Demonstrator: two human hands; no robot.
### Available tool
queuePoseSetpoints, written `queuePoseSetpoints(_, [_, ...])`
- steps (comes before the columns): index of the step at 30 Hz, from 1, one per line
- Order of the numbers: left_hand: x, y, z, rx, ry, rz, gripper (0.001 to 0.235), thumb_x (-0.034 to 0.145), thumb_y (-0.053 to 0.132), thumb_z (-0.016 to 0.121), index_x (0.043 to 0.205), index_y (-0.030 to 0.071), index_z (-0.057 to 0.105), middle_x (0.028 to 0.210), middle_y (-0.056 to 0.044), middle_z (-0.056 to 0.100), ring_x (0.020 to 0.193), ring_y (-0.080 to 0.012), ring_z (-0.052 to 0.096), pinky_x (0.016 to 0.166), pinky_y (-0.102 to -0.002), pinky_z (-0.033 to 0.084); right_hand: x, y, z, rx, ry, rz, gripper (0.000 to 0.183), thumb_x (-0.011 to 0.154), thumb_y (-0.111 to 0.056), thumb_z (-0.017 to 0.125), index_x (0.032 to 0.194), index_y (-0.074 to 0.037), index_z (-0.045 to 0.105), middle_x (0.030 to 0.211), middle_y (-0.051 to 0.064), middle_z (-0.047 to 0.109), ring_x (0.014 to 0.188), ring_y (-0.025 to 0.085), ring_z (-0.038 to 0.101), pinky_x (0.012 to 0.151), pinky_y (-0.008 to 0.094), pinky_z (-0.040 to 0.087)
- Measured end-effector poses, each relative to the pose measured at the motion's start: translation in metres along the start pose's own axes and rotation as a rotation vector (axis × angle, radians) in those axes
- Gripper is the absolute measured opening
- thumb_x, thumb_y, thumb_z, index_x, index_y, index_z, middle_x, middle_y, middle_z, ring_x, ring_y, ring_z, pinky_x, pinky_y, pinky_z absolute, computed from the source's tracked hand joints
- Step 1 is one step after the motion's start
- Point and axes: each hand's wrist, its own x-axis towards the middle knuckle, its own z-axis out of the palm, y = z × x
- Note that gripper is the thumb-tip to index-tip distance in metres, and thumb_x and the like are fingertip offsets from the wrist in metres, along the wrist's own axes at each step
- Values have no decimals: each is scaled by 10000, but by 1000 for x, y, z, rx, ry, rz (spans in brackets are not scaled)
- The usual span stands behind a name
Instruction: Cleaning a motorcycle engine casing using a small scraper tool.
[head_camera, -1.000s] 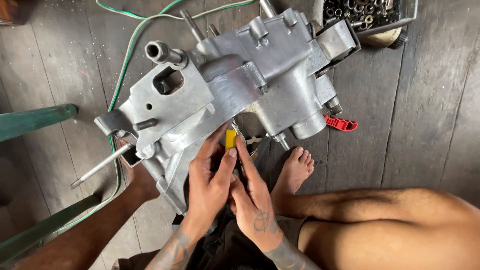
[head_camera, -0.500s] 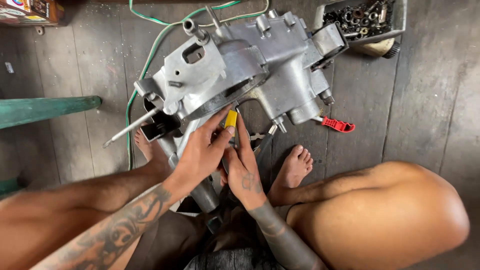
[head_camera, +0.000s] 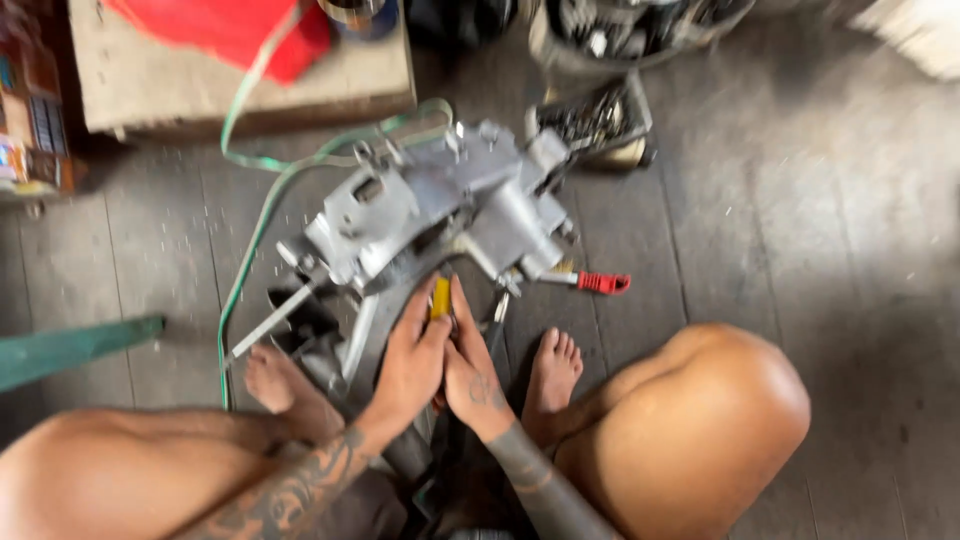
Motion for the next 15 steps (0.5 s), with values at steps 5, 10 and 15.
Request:
queuePoseSetpoints(5, [16, -49, 1, -159, 31, 203, 574, 895, 147, 450, 1465, 82, 467, 1430, -123, 588, 1274, -241, 570, 1076, -296, 409, 10, 9, 7, 149, 68, -37, 692, 960, -71, 466, 1618, -80, 253, 1094, 96, 596, 888, 128, 540, 806, 195, 422])
queuePoseSetpoints(10, [15, -47, -7, -245, 24, 116, 551, 928, 185, 426, 1473, 169, 504, 1324, -75, 658, 1119, -193, 624, 1007, -282, 452, 18, 21, 15, 65, 157, -19, 660, 942, -107, 481, 1588, -108, 343, 1101, 107, 615, 916, 142, 556, 837, 218, 423])
queuePoseSetpoints(15, [4, -25, -18, -274, -24, 173, 558, 916, 188, 450, 1470, 165, 514, 1359, -116, 627, 1189, -245, 578, 1054, -327, 424, 19, 14, 16, -114, 179, 13, 642, 923, -98, 469, 1560, -137, 390, 1126, 123, 676, 863, 137, 603, 775, 222, 464])
